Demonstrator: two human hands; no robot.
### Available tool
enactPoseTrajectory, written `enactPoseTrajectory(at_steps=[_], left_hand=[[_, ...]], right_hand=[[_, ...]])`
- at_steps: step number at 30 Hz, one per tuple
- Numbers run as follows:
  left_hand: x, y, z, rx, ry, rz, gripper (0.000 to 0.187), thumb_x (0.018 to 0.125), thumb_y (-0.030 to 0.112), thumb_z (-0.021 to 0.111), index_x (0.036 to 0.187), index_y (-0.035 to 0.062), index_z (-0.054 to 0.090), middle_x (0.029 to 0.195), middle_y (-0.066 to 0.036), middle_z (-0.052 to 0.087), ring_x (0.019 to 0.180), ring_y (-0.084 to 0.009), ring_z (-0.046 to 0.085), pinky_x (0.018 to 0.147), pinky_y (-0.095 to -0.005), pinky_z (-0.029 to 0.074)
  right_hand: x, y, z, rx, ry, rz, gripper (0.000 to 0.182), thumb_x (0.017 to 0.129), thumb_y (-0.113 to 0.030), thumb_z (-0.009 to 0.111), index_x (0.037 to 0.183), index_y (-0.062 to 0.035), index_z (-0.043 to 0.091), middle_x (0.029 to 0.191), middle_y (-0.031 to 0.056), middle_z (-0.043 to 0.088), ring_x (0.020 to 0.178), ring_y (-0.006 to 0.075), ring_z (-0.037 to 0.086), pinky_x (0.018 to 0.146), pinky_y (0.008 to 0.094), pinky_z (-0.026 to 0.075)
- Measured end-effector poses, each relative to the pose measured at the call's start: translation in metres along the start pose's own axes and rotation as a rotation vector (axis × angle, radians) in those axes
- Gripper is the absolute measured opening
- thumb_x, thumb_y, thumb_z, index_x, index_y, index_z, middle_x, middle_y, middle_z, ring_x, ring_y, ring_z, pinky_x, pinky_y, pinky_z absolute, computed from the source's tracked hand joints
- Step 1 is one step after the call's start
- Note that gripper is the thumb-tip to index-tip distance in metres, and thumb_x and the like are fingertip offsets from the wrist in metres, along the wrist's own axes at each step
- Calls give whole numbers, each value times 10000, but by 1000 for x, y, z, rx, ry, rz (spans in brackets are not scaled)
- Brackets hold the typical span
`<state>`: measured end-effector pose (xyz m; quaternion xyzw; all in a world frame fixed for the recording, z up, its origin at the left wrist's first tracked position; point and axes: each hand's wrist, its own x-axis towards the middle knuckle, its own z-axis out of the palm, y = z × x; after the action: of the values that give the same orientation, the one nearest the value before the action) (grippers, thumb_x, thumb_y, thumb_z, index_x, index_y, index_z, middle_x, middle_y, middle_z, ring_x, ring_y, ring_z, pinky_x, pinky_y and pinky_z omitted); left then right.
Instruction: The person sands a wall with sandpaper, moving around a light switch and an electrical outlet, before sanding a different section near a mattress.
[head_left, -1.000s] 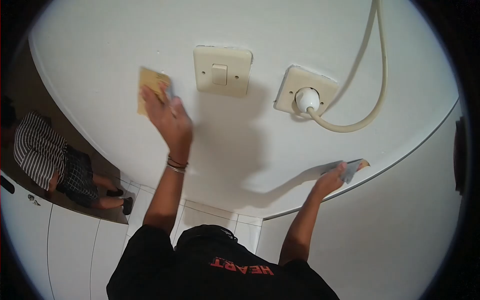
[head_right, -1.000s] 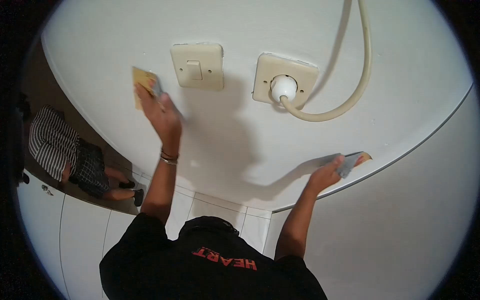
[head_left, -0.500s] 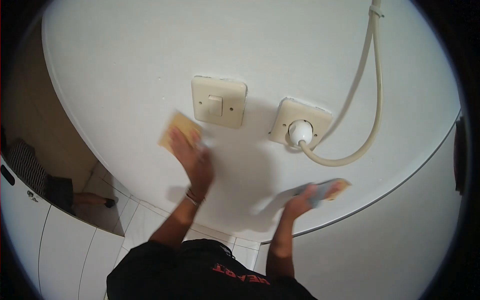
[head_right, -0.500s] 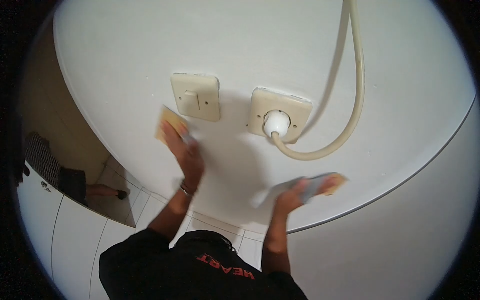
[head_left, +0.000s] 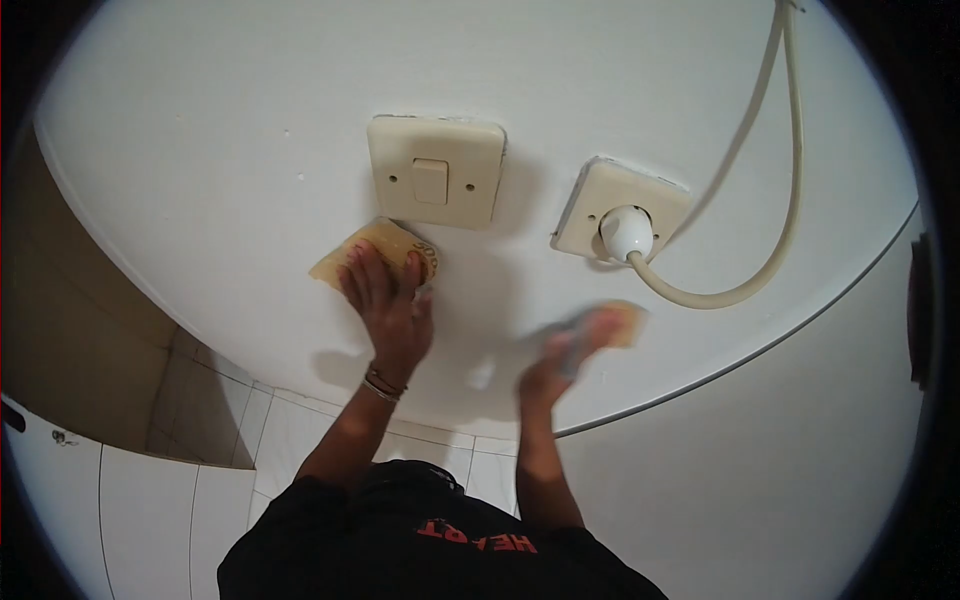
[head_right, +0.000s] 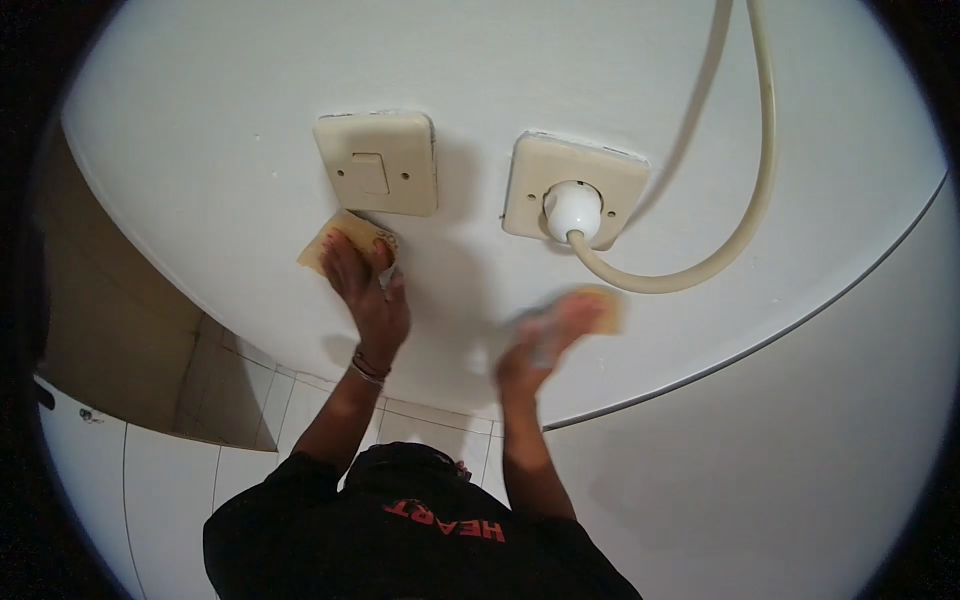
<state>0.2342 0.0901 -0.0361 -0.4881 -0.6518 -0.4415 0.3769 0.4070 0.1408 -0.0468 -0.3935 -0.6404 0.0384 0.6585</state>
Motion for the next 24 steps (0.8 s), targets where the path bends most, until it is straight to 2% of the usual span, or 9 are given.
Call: enactPoseTrajectory(at_steps=[2,6,7,8,11,15,18,22,24], left_hand=[[18,-31,-6,-57,119,-64,499,899,289,385,1334,58,305,1388,-267,180,1298,-385,169,1045,-488,109],[49,-108,-49,-56,197,-374,564,921,269,363,1312,-105,203,1386,-265,185,1294,-370,180,1057,-397,144],[49,-122,-57,-31,183,-396,525,920,224,354,1312,-99,221,1381,-274,188,1290,-385,179,1058,-390,140],[43,-132,-53,-176,240,-435,486,925,225,351,1308,-64,278,1390,-272,160,1291,-394,172,1057,-415,131],[16,-120,-43,-74,129,-297,485,922,247,378,1314,-28,298,1398,-271,132,1291,-403,166,1053,-436,133],[11,-130,-45,116,-53,-169,567,942,276,336,1337,-84,145,1407,-246,131,1301,-368,167,1049,-380,170],[47,-207,-67,-166,212,-362,609,912,340,405,1348,-30,196,1390,-253,182,1292,-360,200,1041,-407,183],[73,-267,-89,-274,345,-475,757,889,455,394,1353,-63,95,1384,-227,213,1261,-311,279,1042,-362,196],[54,-250,-62,-263,365,-451,754,890,466,375,1354,-59,98,1395,-225,180,1270,-315,259,1045,-383,183]], right_hand=[[-29,11,-4,-83,-276,-191,517,922,-320,381,1279,52,337,1386,236,222,1312,353,151,1050,478,96],[5,46,-20,17,41,106,529,935,-295,345,1326,47,245,1425,194,141,1336,307,60,1065,418,76],[26,36,-28,40,122,217,568,930,-270,368,1369,10,141,1446,128,117,1331,231,123,1063,313,114],[42,18,-25,258,323,418,526,926,-291,393,1312,45,269,1353,150,318,1237,228,320,1028,310,218],[33,-16,16,493,397,721,464,919,-317,422,1184,63,403,1148,133,492,1056,201,460,954,314,320],[-41,-101,83,-160,-381,-226,542,910,-253,416,1341,20,232,1431,200,111,1339,308,44,1066,421,26],[-54,-57,73,-164,-237,-210,522,899,-204,428,1329,27,246,1396,225,196,1305,403,114,1054,480,30],[0,-76,59,375,316,604,567,932,-323,389,1344,27,219,1325,128,347,1174,212,371,981,305,286],[-10,-84,81,348,217,797,552,926,-307,398,1337,26,240,1332,144,332,1190,224,356,997,327,265]])
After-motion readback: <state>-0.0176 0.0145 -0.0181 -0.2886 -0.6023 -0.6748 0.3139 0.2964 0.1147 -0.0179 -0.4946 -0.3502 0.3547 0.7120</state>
